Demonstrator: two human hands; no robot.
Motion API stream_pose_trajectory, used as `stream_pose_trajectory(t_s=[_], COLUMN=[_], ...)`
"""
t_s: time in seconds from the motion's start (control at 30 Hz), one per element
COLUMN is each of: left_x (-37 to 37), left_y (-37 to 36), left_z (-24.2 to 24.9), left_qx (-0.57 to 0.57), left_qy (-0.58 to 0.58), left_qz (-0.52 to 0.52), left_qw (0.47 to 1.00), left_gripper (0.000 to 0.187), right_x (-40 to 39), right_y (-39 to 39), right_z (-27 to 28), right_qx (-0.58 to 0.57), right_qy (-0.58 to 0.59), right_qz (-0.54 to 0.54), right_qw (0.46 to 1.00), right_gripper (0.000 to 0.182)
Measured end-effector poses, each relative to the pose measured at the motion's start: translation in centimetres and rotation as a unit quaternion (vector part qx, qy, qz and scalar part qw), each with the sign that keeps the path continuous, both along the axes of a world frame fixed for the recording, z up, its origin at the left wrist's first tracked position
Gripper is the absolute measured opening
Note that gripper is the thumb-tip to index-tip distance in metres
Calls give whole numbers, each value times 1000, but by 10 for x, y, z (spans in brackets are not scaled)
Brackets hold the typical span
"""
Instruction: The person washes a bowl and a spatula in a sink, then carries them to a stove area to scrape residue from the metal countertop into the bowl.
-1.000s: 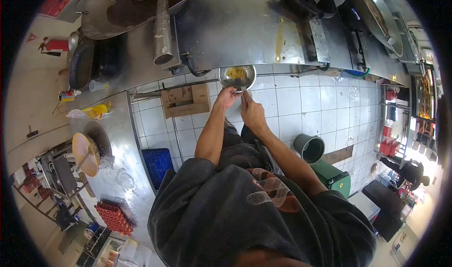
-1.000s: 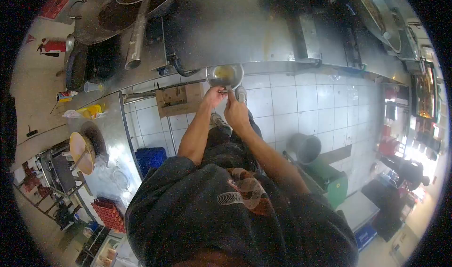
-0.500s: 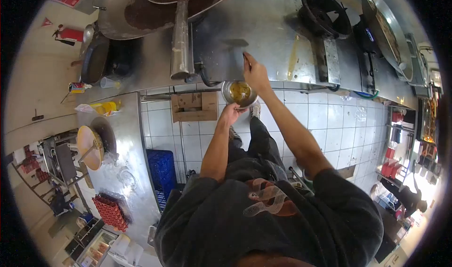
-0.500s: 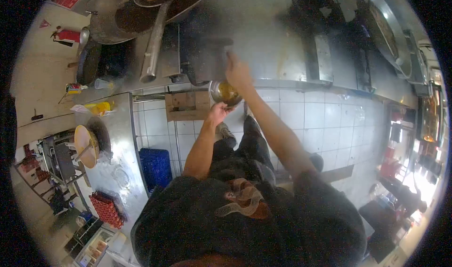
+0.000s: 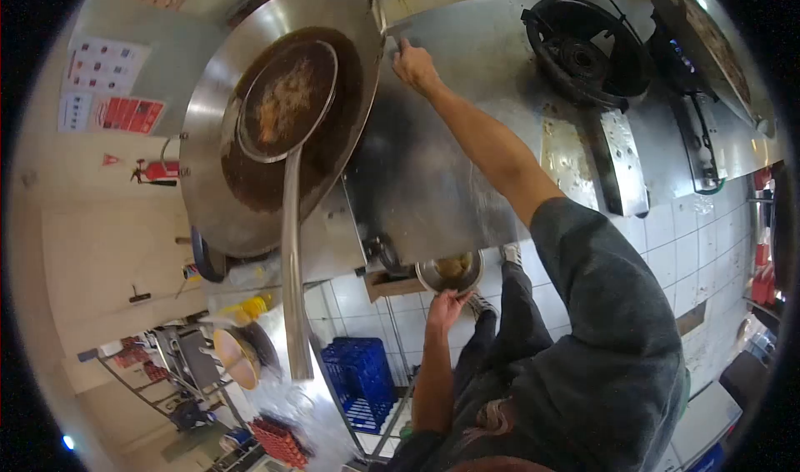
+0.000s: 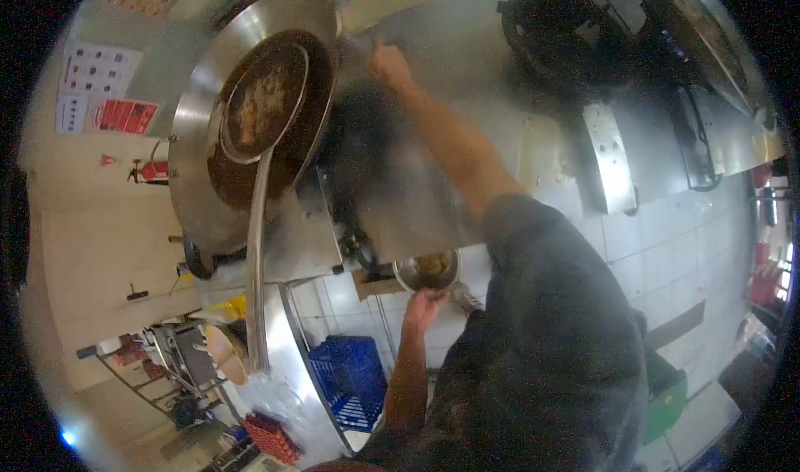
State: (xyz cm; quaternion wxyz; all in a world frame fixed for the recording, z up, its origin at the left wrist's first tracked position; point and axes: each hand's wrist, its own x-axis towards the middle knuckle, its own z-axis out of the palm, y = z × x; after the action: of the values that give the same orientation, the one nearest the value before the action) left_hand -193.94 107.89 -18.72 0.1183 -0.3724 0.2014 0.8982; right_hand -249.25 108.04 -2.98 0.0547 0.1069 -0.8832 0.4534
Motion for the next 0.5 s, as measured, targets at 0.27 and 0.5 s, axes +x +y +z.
stream_pose_trajectory(t_s=[0.27, 0.5], left_x=[-29, -56], left_y=[0, 4], left_z=[28, 50], left_qx=[-28, -43], left_qy=[-32, -88], left_qz=[14, 55], left_qw=[999, 994], left_gripper=[32, 18], right_x=[-94, -92], right_y=[-50, -104], right_z=[-44, -54], right_qx=[-12, -30], right_qy=[13, -37], right_qz=[105, 68], right_qw=[994, 997], right_gripper=[38, 28])
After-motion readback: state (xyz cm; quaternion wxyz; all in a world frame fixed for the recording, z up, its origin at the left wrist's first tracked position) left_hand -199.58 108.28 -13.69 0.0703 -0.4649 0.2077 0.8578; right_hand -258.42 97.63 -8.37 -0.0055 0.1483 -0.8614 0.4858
